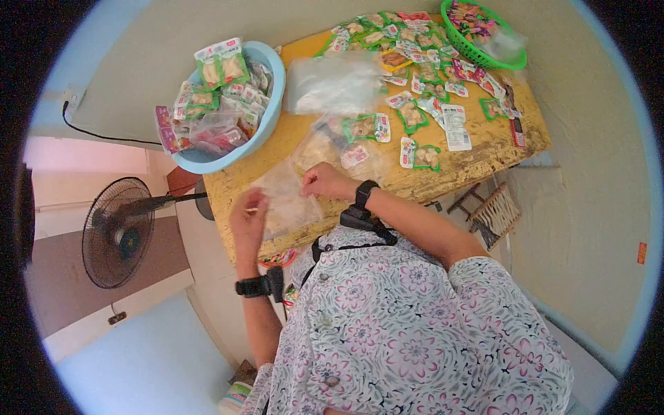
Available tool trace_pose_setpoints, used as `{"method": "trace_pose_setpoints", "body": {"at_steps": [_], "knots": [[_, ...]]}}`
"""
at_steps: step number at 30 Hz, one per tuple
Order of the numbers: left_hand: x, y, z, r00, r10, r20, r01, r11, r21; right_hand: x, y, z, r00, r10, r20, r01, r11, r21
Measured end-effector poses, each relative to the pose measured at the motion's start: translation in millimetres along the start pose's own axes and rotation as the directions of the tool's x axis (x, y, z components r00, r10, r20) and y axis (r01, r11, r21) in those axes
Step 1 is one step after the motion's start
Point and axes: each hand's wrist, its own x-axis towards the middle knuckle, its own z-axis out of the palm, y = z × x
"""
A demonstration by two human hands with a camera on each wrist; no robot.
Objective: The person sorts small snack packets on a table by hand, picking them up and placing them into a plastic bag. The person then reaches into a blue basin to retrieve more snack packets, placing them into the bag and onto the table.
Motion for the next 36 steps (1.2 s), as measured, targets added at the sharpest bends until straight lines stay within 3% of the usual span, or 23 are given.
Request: {"method": "trace_pose_setpoints", "body": {"at_steps": [1,3,6,10,13,16,19,21,28,31,36], "knots": [[-7,-4,15,0.996,-0.069,0.063,0.076,0.991,-0.112,-1,-4,-1,1.0,0.015,-0.013,-0.014,0.998,0.063],[-15,-7,34,0.969,-0.196,0.15,0.235,0.92,-0.313,-1,-12,0,0.999,-0.053,0.006,0.052,0.998,0.02],[-18,-4,49,0.903,-0.363,0.229,0.428,0.727,-0.537,-2,-20,4,0.995,-0.078,0.06,0.083,0.993,-0.08],[-17,-10,54,0.897,-0.383,0.221,0.434,0.669,-0.604,0,-17,11,0.981,-0.122,0.15,0.126,0.992,-0.016],[-18,-13,54,0.892,-0.414,0.181,0.433,0.671,-0.602,-2,-20,6,0.988,-0.059,0.141,0.049,0.996,0.072],[-20,-17,53,0.894,-0.401,0.2,0.432,0.654,-0.621,-8,-21,-2,0.969,-0.238,0.069,0.247,0.95,-0.189],[-16,-17,59,0.915,-0.347,0.207,0.398,0.691,-0.603,-6,-19,-4,0.998,-0.054,0.036,0.059,0.987,-0.148],[-13,-15,64,0.931,-0.321,0.176,0.362,0.732,-0.577,-7,-20,-7,0.997,-0.067,0.036,0.068,0.996,-0.053],[0,-6,75,0.922,-0.245,0.301,0.375,0.763,-0.527,-21,-30,-15,0.988,-0.068,0.138,0.037,0.976,0.217],[5,2,77,0.928,-0.197,0.317,0.34,0.799,-0.496,-25,-35,-16,0.99,-0.06,0.128,0.028,0.971,0.237],[7,19,74,0.931,-0.11,0.348,0.283,0.82,-0.497,-30,-37,-24,0.996,-0.078,0.035,0.075,0.993,0.087]]}}
